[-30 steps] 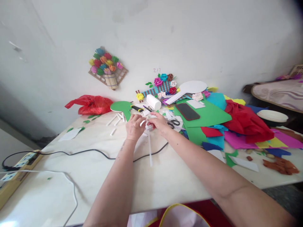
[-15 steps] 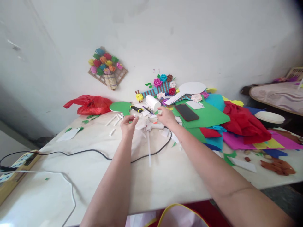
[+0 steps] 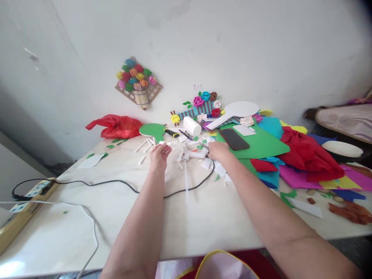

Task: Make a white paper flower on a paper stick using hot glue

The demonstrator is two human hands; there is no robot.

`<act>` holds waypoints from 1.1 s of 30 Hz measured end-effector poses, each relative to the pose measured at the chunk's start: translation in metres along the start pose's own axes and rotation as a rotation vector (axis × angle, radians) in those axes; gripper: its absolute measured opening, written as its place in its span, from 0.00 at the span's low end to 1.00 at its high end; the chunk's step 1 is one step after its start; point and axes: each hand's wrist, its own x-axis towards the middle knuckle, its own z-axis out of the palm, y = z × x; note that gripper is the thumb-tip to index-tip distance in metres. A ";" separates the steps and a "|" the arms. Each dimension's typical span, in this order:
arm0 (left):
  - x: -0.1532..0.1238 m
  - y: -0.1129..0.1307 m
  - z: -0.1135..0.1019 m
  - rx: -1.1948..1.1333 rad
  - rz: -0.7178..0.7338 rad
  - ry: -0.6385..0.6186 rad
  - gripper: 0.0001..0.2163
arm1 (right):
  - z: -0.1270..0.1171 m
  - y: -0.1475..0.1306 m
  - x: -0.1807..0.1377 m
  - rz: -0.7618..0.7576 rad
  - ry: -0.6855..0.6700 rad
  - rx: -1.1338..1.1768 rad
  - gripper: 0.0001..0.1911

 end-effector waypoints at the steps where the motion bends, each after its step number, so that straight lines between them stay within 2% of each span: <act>1: 0.000 0.000 0.000 -0.007 -0.010 0.011 0.08 | -0.001 0.000 -0.001 -0.008 0.012 -0.009 0.20; 7: 0.003 0.003 -0.001 -0.079 -0.073 0.112 0.04 | -0.017 0.008 -0.005 0.027 0.047 -0.020 0.17; 14: 0.003 0.002 -0.001 -0.169 -0.088 0.137 0.05 | -0.024 0.004 -0.006 0.078 0.275 0.233 0.17; 18: 0.002 0.002 0.000 -0.146 -0.100 0.142 0.05 | -0.018 0.003 0.000 0.088 0.188 0.372 0.16; 22: 0.002 0.001 -0.001 -0.121 -0.113 0.163 0.04 | -0.018 0.012 0.004 0.097 0.056 0.283 0.19; 25: 0.003 0.001 -0.002 -0.121 -0.118 0.176 0.04 | -0.022 0.016 0.003 0.098 0.021 0.250 0.21; 29: 0.001 0.002 0.000 -0.134 -0.124 0.183 0.04 | -0.026 0.016 -0.001 0.108 0.150 0.227 0.19; 33: -0.002 0.005 0.003 -0.150 -0.121 0.185 0.04 | -0.028 0.016 -0.003 0.196 0.242 0.149 0.17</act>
